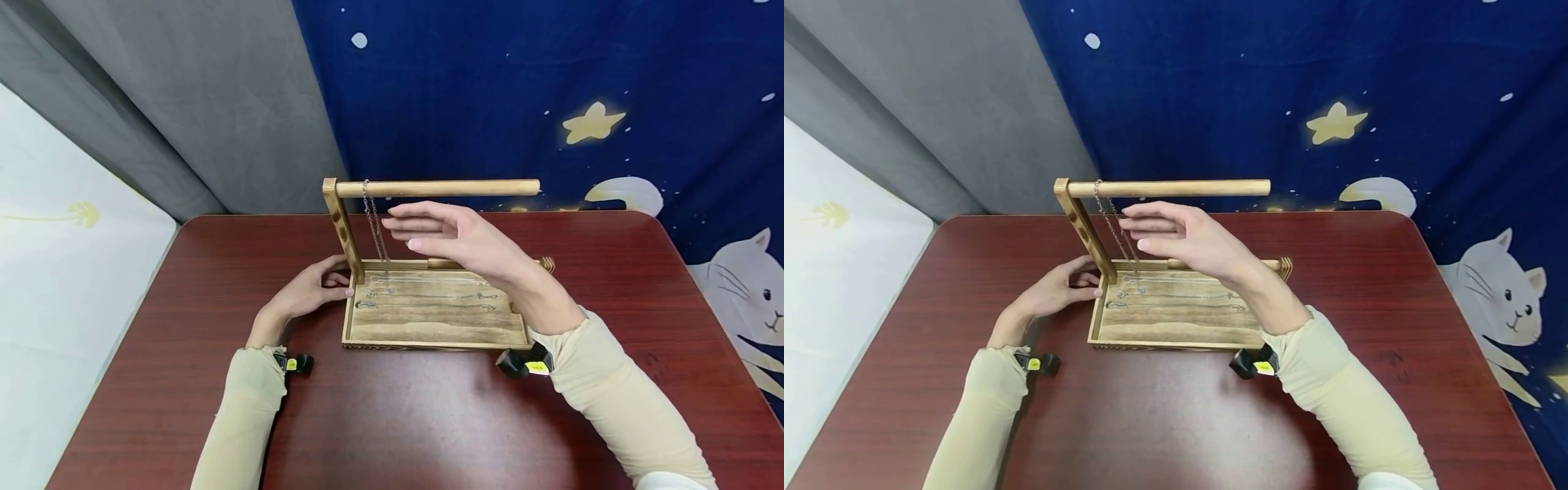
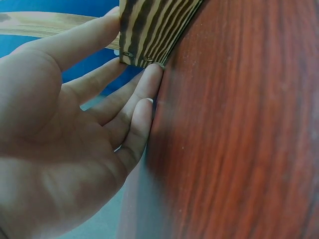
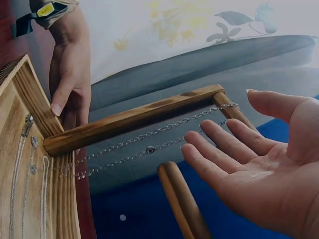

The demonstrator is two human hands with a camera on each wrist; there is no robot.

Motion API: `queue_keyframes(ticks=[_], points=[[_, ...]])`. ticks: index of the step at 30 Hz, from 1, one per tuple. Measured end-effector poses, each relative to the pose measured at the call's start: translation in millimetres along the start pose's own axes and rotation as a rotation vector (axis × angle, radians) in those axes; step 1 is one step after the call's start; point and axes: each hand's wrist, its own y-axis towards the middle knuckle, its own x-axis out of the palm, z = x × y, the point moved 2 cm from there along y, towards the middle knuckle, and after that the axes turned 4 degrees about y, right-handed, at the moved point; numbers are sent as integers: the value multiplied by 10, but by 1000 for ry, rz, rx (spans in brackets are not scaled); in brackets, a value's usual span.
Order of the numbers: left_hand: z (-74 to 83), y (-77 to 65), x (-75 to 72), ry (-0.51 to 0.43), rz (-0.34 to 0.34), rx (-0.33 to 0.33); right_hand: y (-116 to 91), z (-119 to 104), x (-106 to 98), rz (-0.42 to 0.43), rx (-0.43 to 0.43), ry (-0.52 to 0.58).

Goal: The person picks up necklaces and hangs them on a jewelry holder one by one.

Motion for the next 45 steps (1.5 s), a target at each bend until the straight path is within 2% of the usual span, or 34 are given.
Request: queue_keyframes(ticks=[7, 15, 24, 35, 45], points=[[-10, -6, 0, -4, 0, -6, -110, 17, -61, 27, 24, -19], [-37, -29, 1, -5, 7, -5, -211, 24, -81, 69, -13, 4], [-31, -30, 5, -9, 2, -1, -390, 43, -85, 101, -43, -24], [-24, -27, 3, -13, 4, -5, -543, 80, -100, 106, -24, -45], [-22, -11, -3, -9, 3, -2, -662, 128, -148, 113, 16, -109]])
